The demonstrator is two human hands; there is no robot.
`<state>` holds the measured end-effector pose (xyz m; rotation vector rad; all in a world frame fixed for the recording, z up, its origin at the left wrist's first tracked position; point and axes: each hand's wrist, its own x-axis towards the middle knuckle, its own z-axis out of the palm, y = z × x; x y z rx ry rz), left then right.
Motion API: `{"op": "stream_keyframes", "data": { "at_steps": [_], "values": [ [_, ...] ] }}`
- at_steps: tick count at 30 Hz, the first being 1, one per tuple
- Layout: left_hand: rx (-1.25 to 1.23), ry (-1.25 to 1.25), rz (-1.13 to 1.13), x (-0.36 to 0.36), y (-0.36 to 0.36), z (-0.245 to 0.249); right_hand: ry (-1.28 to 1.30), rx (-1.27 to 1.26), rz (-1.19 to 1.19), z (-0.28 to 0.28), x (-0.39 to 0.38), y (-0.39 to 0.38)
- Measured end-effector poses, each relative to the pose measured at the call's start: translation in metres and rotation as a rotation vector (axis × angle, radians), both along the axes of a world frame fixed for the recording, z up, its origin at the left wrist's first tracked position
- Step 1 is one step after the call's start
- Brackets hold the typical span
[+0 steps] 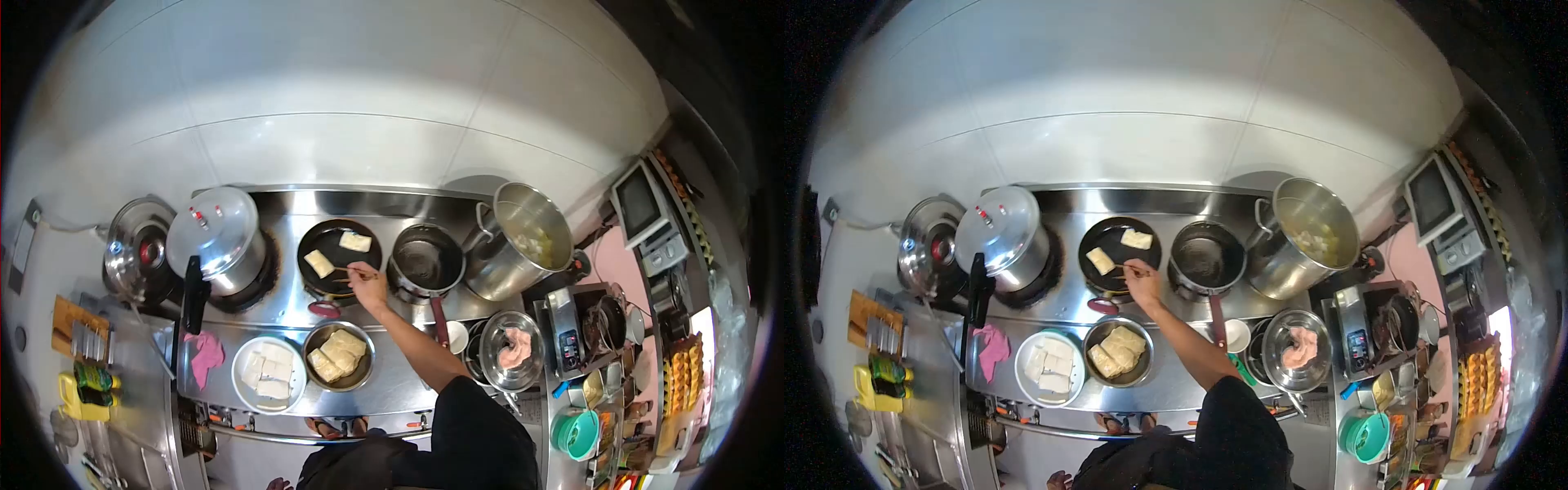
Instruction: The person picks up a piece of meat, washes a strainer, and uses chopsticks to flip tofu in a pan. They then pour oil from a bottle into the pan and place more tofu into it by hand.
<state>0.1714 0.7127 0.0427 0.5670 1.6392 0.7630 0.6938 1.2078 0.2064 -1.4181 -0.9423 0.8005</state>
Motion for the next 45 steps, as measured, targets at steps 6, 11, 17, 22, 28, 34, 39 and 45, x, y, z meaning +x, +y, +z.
{"op": "stream_keyframes", "data": {
  "at_steps": [6,11,17,22,28,34,39,45],
  "values": [
    [-0.303,-0.159,0.376,-0.017,-0.029,-0.009,0.323,-0.171,-0.240,-0.022,0.000,0.006],
    [-0.300,-0.099,0.289,-0.004,-0.027,0.003,0.536,-0.183,-0.284,-0.032,-0.010,0.029],
    [-0.284,-0.046,0.292,0.020,-0.011,0.016,0.726,-0.064,-0.385,-0.041,0.007,0.055],
    [-0.268,-0.017,0.270,0.023,-0.008,0.025,0.577,-0.108,-0.374,-0.029,0.018,0.051],
    [-0.314,0.034,0.254,0.017,-0.007,0.027,0.174,-0.009,-0.080,-0.026,-0.001,0.036],
    [-0.338,0.030,0.298,0.022,-0.001,0.036,-0.092,0.156,0.034,-0.019,-0.044,0.048],
    [-0.304,0.043,0.313,0.026,-0.004,0.038,-0.363,0.256,-0.030,-0.045,-0.054,0.072],
    [-0.335,0.022,0.338,0.028,-0.018,0.040,-0.010,0.096,-0.076,-0.046,-0.050,0.083]
  ]
}}
